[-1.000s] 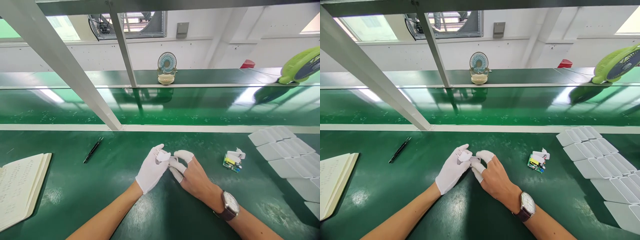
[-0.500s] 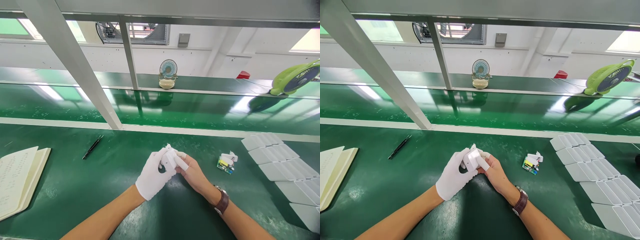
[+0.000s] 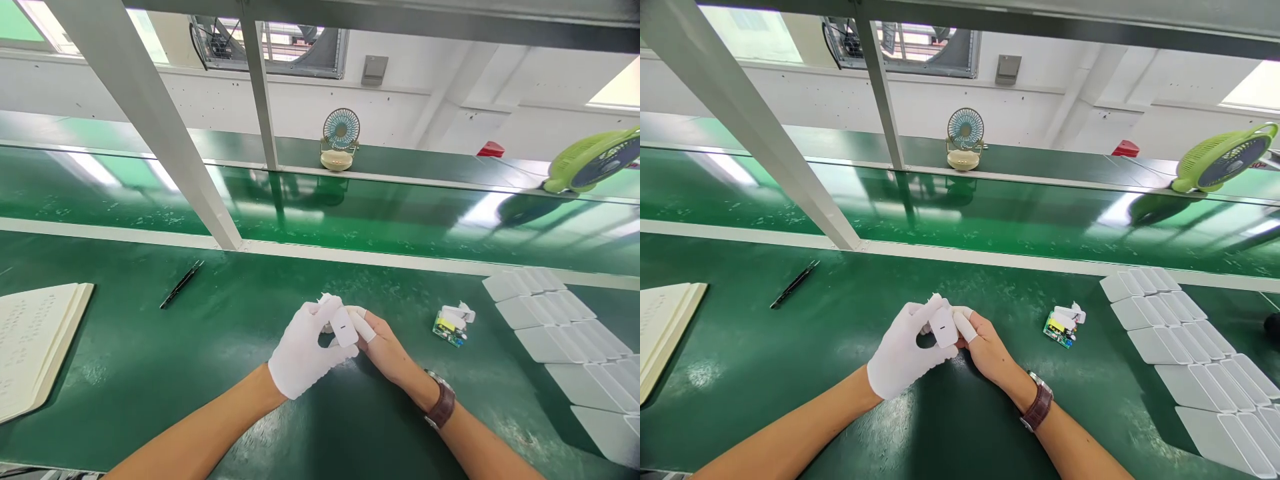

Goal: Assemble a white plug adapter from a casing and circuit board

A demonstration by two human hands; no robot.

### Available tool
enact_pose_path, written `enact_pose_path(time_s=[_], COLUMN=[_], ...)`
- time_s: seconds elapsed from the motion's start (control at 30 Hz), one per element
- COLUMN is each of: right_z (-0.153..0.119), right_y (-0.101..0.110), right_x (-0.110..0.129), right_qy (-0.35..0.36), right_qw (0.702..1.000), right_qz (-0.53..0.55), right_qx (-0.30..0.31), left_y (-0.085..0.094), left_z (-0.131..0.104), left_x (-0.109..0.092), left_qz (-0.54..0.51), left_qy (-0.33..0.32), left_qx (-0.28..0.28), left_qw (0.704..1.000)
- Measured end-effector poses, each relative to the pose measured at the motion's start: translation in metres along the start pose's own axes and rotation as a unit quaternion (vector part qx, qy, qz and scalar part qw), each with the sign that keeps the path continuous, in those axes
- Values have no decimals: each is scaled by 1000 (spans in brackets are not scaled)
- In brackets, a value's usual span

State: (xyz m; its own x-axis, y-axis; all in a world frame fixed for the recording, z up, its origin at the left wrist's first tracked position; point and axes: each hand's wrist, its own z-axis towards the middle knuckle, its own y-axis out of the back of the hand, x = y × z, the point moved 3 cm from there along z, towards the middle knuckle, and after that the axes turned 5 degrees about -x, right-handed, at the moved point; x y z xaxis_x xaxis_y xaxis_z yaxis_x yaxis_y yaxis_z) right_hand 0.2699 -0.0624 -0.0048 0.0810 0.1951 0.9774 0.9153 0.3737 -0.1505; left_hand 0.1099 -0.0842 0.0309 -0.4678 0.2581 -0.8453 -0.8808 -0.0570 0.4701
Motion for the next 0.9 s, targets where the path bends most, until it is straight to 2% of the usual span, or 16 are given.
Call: enact_pose_path(time_s=[0.13,0.33,0.5,0.73,0.9], right_z=[-1,-3,-4,-4,-4], right_y=[-1,-2,-1,-1,0], right_x=[4,3,1,0,-1], right_qy=[3,-19,-13,-19,-7], right_qw=[1000,999,1000,999,1000], right_qz=[-21,30,10,46,20], right_qx=[-6,15,18,1,-1], left_y=[1,-1,1,3,3], left_z=[-1,-5,-2,7,5], left_x=[0,9,2,-15,-14], left_qz=[29,40,68,-34,-23], left_qy=[6,4,-19,-73,-73], left_qx=[21,23,35,112,125], left_qw=[999,999,997,990,989])
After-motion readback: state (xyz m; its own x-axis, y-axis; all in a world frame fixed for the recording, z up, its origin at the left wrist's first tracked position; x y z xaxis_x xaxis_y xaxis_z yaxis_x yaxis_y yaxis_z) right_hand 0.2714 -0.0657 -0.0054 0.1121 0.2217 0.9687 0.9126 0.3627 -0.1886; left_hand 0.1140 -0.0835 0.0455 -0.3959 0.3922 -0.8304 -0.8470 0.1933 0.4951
